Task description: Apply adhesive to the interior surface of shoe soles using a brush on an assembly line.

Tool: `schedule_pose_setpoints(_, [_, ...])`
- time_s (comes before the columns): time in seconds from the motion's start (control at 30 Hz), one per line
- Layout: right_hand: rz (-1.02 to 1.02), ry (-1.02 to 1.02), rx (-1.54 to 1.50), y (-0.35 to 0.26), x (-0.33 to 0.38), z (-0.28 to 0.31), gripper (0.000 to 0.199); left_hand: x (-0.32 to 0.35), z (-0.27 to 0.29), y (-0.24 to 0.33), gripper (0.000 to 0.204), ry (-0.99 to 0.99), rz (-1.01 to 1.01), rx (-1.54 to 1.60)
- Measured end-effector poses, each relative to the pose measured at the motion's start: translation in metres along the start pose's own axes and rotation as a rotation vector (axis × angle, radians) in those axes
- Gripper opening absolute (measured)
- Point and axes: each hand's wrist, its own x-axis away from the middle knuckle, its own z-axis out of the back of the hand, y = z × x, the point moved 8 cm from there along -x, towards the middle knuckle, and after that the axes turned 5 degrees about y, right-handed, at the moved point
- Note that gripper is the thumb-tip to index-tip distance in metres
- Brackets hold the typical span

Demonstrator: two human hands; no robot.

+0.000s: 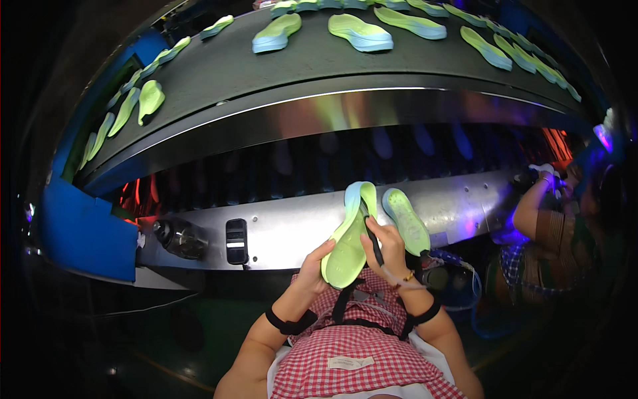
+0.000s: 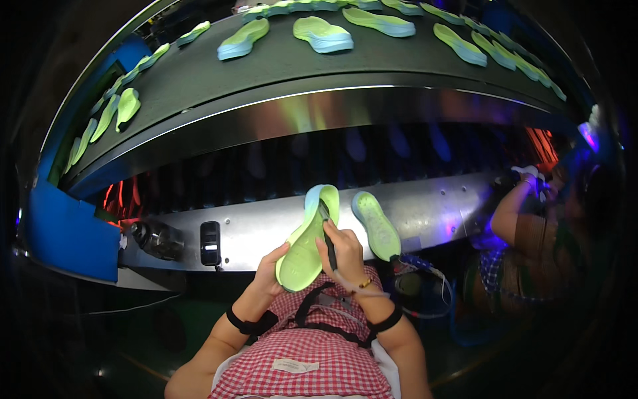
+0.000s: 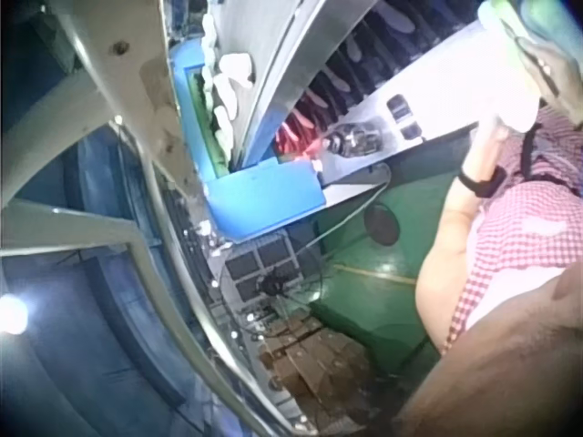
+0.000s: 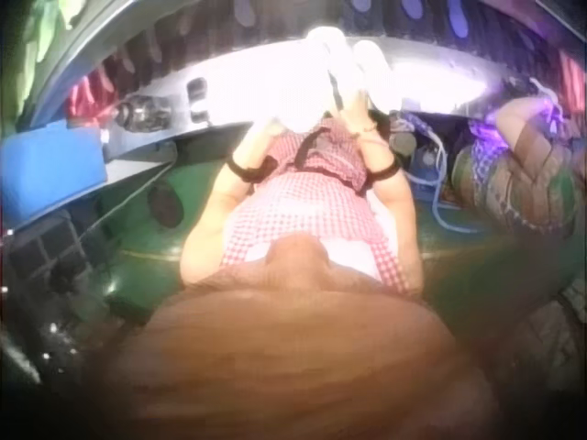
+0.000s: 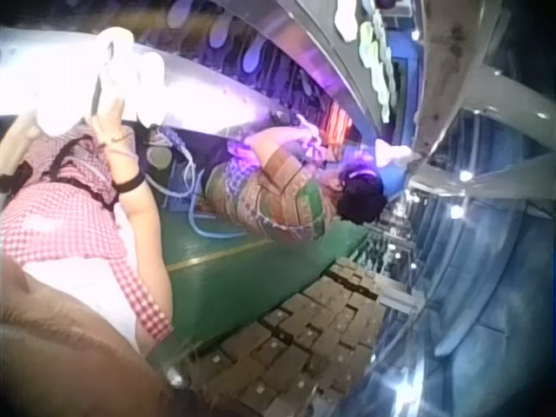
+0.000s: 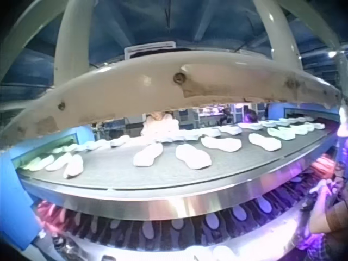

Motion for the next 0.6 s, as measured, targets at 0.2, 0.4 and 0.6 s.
schedule_pose_setpoints(0.2, [-0.086,-0.213,-0.247,-0.023,0.013,-0.003,0.03,-0.011,0.02,0.018,0.046,0.04,-0.068,-0.04])
schedule_pose_setpoints(0.4, [-0.308,-0.41,-1.122,-0.038,0.006,0.04,0.034,0.046,-0.047,0.112,0.051,-0.12,-0.48,-0.387])
schedule_pose_setpoints(0.6, [-0.524,-0.036,-1.368,0.026,0.013,0.049,0.041,0.04,-0.127,0.283,0.06,-0.604,-0.627,-0.031])
